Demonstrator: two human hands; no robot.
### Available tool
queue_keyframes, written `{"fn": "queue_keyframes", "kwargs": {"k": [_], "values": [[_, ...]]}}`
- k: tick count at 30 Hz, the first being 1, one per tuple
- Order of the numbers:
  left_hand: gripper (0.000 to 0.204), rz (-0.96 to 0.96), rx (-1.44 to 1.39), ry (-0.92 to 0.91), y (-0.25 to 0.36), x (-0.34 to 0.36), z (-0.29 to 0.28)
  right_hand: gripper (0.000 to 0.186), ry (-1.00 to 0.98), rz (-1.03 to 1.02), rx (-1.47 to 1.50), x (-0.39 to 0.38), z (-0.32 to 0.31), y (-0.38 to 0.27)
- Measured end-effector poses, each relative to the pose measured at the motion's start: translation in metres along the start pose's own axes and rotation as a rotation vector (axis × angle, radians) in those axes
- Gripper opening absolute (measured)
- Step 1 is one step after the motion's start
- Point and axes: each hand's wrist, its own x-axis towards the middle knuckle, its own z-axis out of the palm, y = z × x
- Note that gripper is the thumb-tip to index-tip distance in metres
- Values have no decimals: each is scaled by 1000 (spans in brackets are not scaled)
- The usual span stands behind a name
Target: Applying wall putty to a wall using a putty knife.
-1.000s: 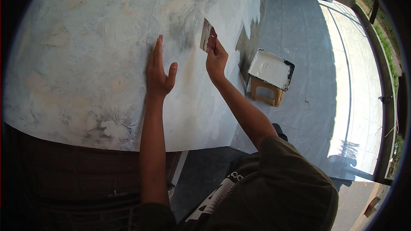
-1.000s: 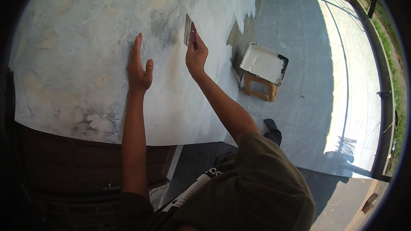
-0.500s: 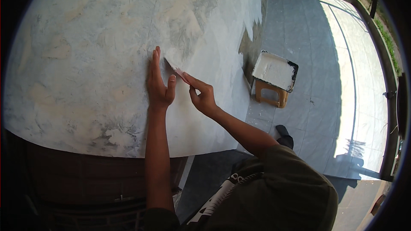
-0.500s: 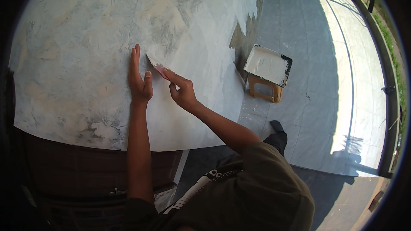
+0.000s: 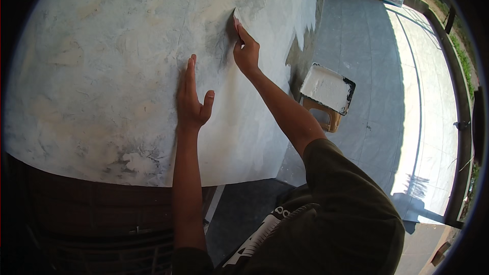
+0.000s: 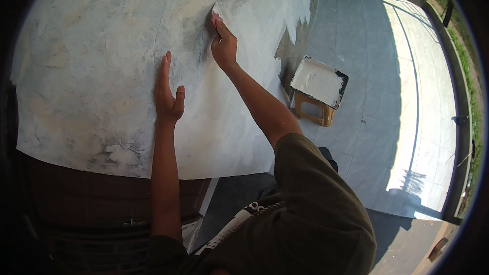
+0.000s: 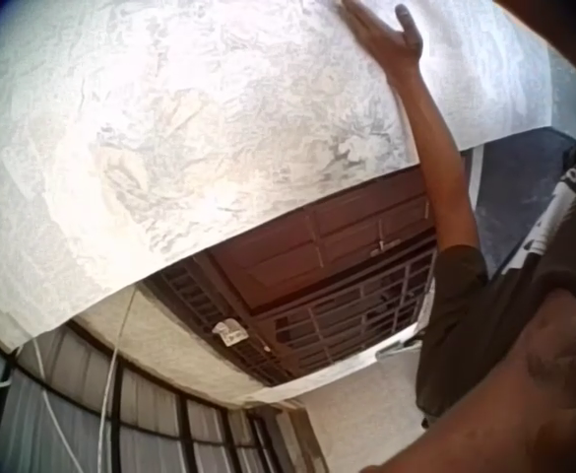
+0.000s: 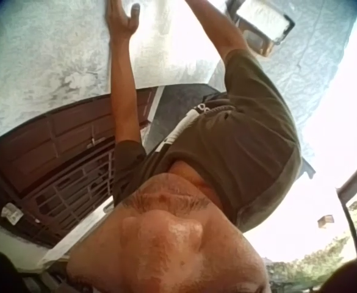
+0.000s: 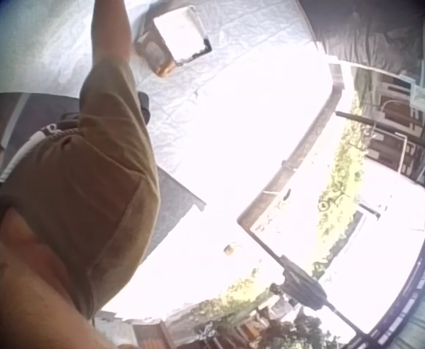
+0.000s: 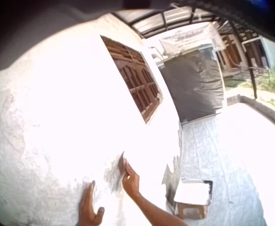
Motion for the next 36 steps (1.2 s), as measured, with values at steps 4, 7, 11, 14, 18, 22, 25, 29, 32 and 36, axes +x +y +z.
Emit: {"fn": "queue_keyframes", "kwargs": {"k": [4,7,11,14,18,22,25,29,32,36], "values": [[81,-8,21,-8,-2,-6,-2,59,-107,-73,-114,-65,17,-26],[82,11,15,1,-4,-4,1,59,-206,-76,-21,-101,-7,-45],[82,27,25,9,-5,-4,2,51,-236,219,169,-128,-46,-57],[82,10,24,11,-2,-4,0,45,-89,516,499,-98,-58,-45],[81,13,30,5,0,0,4,44,140,326,316,-29,-35,-27],[81,22,17,21,-2,1,7,54,-11,-130,-115,-23,14,-20],[81,6,23,40,-4,-8,3,52,-127,-184,-41,-82,26,-53],[82,22,13,55,-4,-4,4,49,-264,54,96,-143,-31,-73],[82,30,13,55,-4,-4,5,40,-103,526,372,-147,-56,-72],[80,19,13,51,-4,-4,2,37,65,566,522,-93,-60,-58]]}}
